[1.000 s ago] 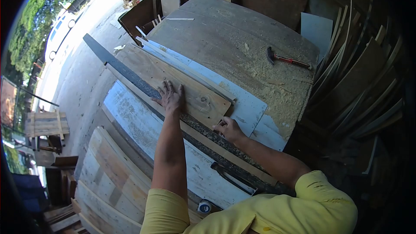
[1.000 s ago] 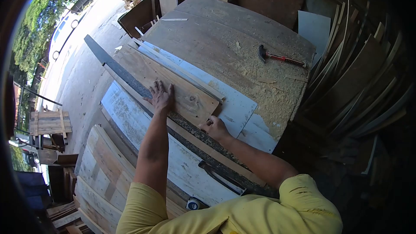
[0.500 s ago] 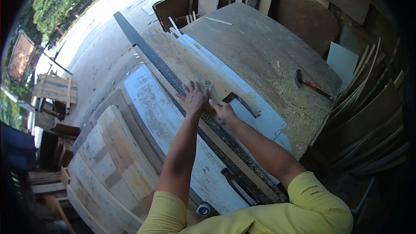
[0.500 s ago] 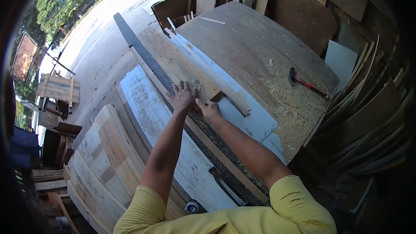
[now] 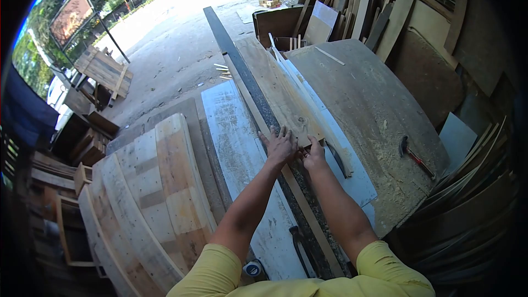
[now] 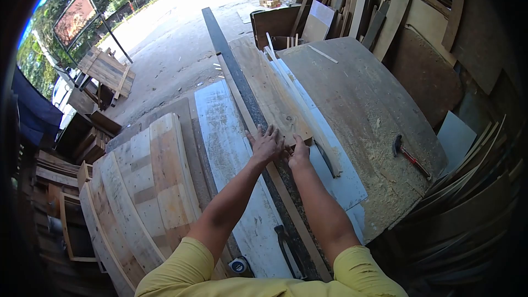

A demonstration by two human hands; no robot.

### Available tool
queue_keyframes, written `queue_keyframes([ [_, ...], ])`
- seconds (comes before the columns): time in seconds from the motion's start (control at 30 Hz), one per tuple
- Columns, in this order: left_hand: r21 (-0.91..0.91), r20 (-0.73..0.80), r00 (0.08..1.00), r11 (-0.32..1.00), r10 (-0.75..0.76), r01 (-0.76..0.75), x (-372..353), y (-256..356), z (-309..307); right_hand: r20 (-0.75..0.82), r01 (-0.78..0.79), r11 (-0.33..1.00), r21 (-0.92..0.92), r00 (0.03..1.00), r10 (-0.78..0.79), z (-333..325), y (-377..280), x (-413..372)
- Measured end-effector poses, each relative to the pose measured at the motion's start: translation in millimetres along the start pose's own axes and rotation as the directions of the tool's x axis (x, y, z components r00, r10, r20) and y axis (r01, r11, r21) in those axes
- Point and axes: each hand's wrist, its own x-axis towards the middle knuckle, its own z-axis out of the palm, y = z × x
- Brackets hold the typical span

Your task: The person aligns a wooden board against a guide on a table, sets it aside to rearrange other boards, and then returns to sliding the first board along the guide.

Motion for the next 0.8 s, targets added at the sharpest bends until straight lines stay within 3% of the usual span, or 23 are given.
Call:
queue_keyframes([
  [0.07, -0.014, 0.002, 1.0, 1.0, -0.01, 0.01, 3.1, 2.0, -0.8, -0.038, -0.061, 0.997, 0.048, 0.997, 0.063, -1.1, -8.2, 5.4],
  [0.2, -0.057, -0.057, 0.998, 0.998, -0.022, 0.019, 4.2, 5.6, -7.6, 0.039, -0.036, 0.999, 0.013, 0.999, 0.036, -7.7, -11.9, 23.9],
  [0.27, -0.082, -0.113, 0.993, 0.996, -0.031, 0.022, 5.7, 10.2, -15.8, 0.293, -0.096, 0.983, 0.156, 0.955, 0.047, 3.6, -15.2, 35.8],
  [0.3, -0.115, -0.163, 0.986, 0.993, -0.036, 0.017, 6.2, 11.1, -22.1, 0.306, -0.102, 0.982, 0.158, 0.951, 0.05, 12.7, -21.2, 34.5],
  [0.37, -0.16, -0.175, 0.982, 0.986, -0.064, 0.035, 5.5, 11.4, -38.3, 0.342, 0.029, 1.0, -0.003, 0.939, -0.026, 29.2, -35.1, 26.3],
  [0.53, -0.257, -0.217, 0.971, 0.965, -0.103, 0.045, -0.5, 9.6, -50.9, 0.311, 0.198, 0.98, -0.034, 0.934, -0.178, 34.3, -36.5, 6.1],
  [0.6, -0.218, -0.08, 0.992, 0.973, -0.095, 0.076, -17.6, 8.4, -51.4, 0.34, 0.49, 0.872, 0.002, 0.82, -0.461, 17.8, -15.6, -3.8],
  [0.63, -0.222, -0.094, 0.991, 0.972, -0.097, 0.074, -18.4, 1.9, -47.2, 0.361, 0.576, 0.806, -0.138, 0.787, -0.5, 8.1, -13.4, -24.0],
  [0.7, -0.659, 0.176, 0.982, 0.733, -0.069, 0.17, -19.5, -14.4, -28.9, 0.428, 0.717, 0.591, -0.37, 0.696, -0.577, -27.9, -4.7, -62.7],
  [0.73, -0.769, 0.142, 0.983, 0.613, -0.113, 0.181, -28.7, -13.6, -31.1, 0.477, 0.77, 0.448, -0.454, 0.635, -0.607, -50.0, -0.1, -74.3],
  [0.77, -0.777, 0.141, 0.984, 0.604, -0.108, 0.177, -28.6, -15.7, -23.7, 0.483, 0.735, 0.351, -0.58, 0.657, -0.578, -68.6, 1.0, -99.1],
  [0.8, -0.925, 0.1, 0.974, 0.342, -0.205, 0.167, -24.5, -20.4, -9.2, 0.479, 0.681, 0.245, -0.69, 0.684, -0.55, -87.9, 0.6, -130.6],
])
